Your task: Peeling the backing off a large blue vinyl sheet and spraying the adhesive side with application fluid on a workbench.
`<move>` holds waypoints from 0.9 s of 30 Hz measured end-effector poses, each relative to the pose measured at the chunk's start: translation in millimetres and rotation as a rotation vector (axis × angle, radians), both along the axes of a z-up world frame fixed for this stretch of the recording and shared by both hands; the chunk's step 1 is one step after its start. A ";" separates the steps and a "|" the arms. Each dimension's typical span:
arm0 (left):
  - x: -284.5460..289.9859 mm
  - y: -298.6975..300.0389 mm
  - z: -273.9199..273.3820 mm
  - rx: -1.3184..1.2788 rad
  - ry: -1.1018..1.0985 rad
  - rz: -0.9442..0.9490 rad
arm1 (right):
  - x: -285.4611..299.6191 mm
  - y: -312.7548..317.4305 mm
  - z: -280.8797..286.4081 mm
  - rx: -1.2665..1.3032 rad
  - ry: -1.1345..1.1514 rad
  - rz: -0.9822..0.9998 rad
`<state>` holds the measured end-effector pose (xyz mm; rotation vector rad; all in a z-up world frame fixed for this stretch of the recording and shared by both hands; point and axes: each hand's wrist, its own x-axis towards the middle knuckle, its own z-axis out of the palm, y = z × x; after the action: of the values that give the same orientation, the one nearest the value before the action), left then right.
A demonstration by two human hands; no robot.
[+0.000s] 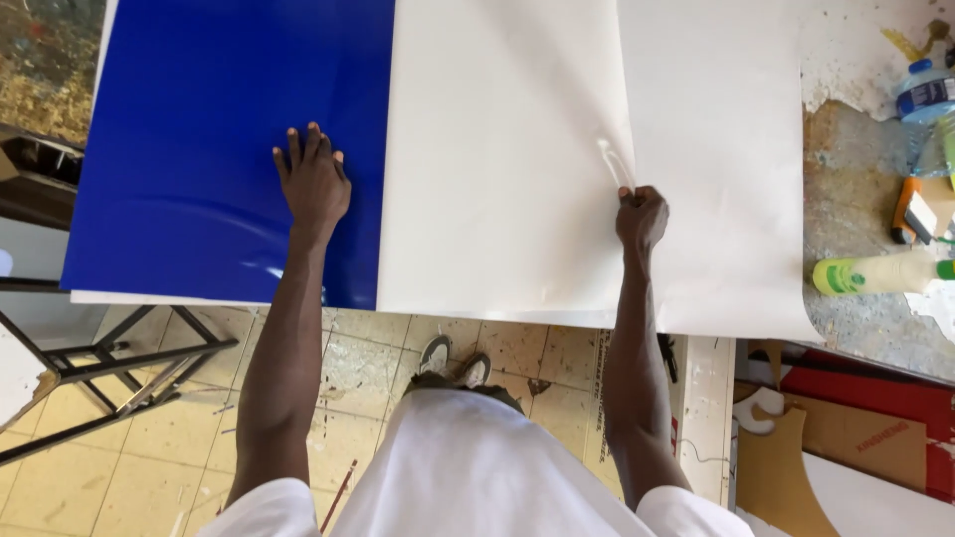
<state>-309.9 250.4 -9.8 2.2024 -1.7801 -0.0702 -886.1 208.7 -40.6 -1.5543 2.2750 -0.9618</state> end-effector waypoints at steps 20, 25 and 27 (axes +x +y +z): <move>7.7 -9.4 -18.7 -0.120 -0.059 -0.010 | -80.5 28.4 -2.0 -0.136 0.248 -0.270; 14.0 -14.7 -31.6 -0.133 -0.064 -0.016 | -89.9 34.7 -8.2 -0.161 0.267 -0.320; 11.7 -18.9 -33.6 -0.140 -0.066 -0.023 | -85.0 39.1 -9.9 -0.156 0.292 -0.331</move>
<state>-298.3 231.5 -43.4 2.1087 -1.7878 0.1193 -971.1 247.8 -50.5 -1.4889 2.7885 -1.0744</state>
